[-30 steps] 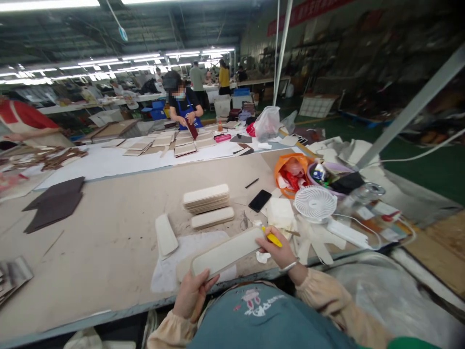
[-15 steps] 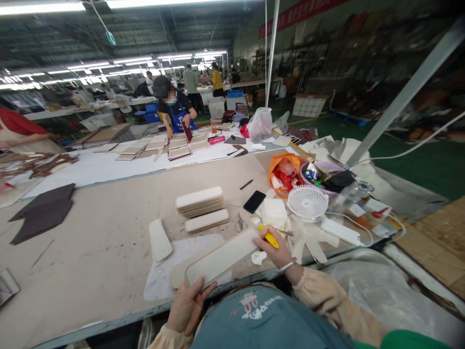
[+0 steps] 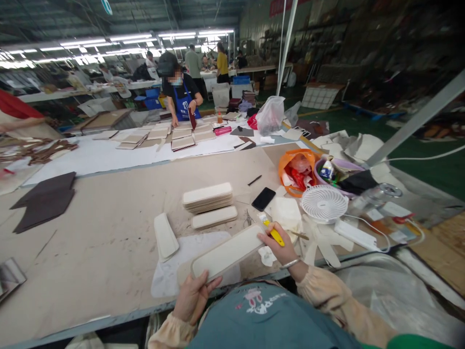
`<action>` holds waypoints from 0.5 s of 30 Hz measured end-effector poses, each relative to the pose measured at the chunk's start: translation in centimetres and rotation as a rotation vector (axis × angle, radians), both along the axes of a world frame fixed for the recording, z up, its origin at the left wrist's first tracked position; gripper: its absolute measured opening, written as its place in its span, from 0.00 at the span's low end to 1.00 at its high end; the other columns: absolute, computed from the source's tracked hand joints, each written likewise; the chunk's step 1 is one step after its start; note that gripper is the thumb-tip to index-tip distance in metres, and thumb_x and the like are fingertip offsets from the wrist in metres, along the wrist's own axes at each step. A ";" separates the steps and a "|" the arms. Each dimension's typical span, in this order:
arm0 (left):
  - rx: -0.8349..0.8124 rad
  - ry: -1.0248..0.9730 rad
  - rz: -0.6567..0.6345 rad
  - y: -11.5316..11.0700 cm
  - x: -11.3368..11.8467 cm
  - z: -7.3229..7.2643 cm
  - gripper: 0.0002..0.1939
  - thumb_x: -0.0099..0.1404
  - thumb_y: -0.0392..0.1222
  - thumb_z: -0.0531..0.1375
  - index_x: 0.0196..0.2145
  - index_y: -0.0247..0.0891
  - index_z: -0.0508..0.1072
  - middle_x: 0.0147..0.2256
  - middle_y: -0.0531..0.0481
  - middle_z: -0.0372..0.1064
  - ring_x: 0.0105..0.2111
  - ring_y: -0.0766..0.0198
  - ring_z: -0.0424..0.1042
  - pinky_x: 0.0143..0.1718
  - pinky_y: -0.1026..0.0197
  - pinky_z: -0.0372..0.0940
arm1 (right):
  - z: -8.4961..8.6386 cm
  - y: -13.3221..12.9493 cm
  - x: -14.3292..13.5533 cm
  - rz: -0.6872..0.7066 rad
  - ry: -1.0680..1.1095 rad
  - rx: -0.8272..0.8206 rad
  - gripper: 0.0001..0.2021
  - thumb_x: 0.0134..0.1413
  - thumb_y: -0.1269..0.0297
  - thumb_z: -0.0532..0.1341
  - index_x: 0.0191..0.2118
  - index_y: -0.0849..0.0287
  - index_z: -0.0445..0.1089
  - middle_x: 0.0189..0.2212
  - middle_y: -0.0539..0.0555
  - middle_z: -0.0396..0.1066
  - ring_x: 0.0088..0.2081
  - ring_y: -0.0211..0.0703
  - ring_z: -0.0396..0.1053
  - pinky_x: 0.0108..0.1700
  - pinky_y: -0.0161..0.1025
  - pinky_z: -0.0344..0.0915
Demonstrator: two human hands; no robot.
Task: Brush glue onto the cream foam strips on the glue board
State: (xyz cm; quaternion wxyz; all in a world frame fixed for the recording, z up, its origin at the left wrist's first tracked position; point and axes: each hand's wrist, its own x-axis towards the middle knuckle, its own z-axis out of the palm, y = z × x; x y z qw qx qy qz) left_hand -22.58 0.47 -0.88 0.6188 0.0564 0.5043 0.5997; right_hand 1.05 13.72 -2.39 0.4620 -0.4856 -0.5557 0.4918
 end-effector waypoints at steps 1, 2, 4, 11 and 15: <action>-0.006 -0.012 -0.004 0.3 -0.4 -0.1 0.25 0.54 0.31 0.62 0.50 0.41 0.62 0.42 0.47 0.71 0.42 0.58 0.71 0.45 0.44 0.67 | -0.1 0.2 -0.4 -0.006 -0.010 -0.009 0.15 0.43 0.57 0.64 0.29 0.55 0.56 0.22 0.44 0.57 0.23 0.36 0.56 0.25 0.33 0.57; -0.011 -0.023 -0.009 0.6 -0.8 -0.2 0.25 0.55 0.31 0.62 0.50 0.40 0.62 0.42 0.46 0.71 0.41 0.58 0.71 0.44 0.45 0.68 | -0.3 0.4 -0.7 -0.011 -0.018 -0.016 0.16 0.42 0.56 0.65 0.29 0.55 0.56 0.22 0.44 0.57 0.23 0.36 0.56 0.25 0.33 0.58; -0.018 -0.041 -0.026 1.2 -1.5 -0.4 0.26 0.55 0.32 0.61 0.51 0.40 0.61 0.42 0.45 0.71 0.41 0.58 0.71 0.43 0.47 0.69 | -0.7 0.8 -1.4 -0.023 -0.038 -0.027 0.16 0.42 0.55 0.65 0.29 0.55 0.56 0.22 0.44 0.58 0.22 0.35 0.56 0.25 0.33 0.58; 0.001 -0.061 -0.104 3.1 -4.5 -1.7 0.28 0.54 0.36 0.62 0.52 0.38 0.59 0.47 0.42 0.67 0.44 0.56 0.70 0.41 0.53 0.70 | -2.9 2.2 -3.3 -0.044 -0.103 -0.079 0.18 0.41 0.51 0.64 0.30 0.55 0.57 0.22 0.46 0.60 0.23 0.37 0.59 0.24 0.35 0.60; -0.083 -0.027 -0.083 4.6 -6.6 -2.9 0.18 0.57 0.41 0.60 0.45 0.37 0.65 0.45 0.44 0.68 0.39 0.61 0.72 0.37 0.59 0.71 | -4.2 3.4 -4.4 -0.086 -0.213 -0.026 0.17 0.42 0.48 0.62 0.30 0.54 0.58 0.21 0.46 0.61 0.22 0.39 0.60 0.24 0.37 0.62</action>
